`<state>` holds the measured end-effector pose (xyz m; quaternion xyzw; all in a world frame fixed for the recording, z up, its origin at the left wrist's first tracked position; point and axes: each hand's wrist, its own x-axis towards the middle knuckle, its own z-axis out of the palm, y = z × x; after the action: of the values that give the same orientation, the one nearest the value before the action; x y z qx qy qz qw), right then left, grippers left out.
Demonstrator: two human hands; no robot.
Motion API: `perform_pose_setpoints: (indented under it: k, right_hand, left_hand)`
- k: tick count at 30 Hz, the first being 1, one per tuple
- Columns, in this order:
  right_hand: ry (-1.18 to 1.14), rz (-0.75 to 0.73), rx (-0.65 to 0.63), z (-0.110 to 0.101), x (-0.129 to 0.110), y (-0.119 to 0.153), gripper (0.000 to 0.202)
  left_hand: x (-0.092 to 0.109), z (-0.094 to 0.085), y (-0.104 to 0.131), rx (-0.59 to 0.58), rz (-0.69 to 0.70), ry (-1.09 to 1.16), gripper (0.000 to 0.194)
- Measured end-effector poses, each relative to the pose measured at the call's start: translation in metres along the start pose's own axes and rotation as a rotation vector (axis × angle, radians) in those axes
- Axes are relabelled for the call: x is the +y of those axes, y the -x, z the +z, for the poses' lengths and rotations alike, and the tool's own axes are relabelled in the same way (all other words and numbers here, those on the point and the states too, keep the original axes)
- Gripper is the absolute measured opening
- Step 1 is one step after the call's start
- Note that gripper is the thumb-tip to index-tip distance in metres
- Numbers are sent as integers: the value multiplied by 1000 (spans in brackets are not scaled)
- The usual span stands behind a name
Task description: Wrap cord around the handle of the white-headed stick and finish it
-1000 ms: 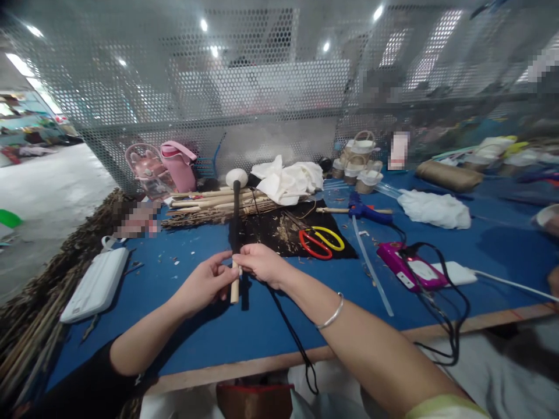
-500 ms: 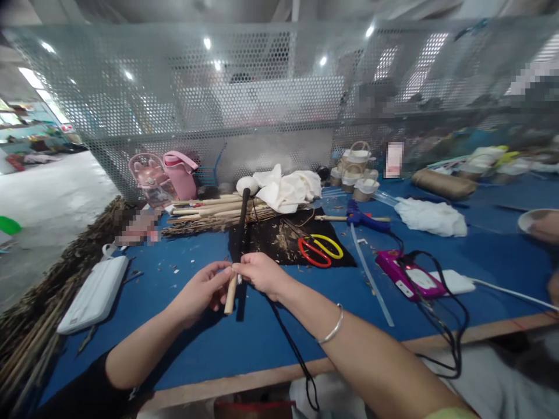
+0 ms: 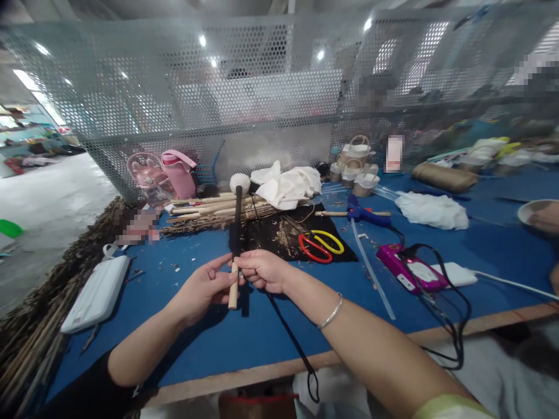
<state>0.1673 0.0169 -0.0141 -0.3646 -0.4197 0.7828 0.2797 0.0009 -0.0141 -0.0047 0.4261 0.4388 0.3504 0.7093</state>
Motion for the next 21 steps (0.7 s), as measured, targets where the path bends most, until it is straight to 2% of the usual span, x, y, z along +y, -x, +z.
perform_pose_setpoints:
  k: [4,9,13,16,19,21]
  right_hand:
    - [89,-79,80,4,3,-2,31]
    - [178,-116,176,7,8,-5,33]
    - [242,-96,108,1,6,-7,33]
    - [227,-73,18,-5,3,-6,32]
    - [204,-77,41,-7,2,-6,30]
    - [208,-73,70,-6,2,-7,30]
  left_hand:
    - [-2,0,1,-42,-15,19,84]
    - [-5,0,-1,-6,-12,-66,89]
    - [-5,-1,-3,0,-40,-83,91]
    - [-3,-4,-3,-49,-55,-46,79]
    - [0,-6,-2,-117,-71,6,62]
    - [2,-8,-1,-134,-85,18,58]
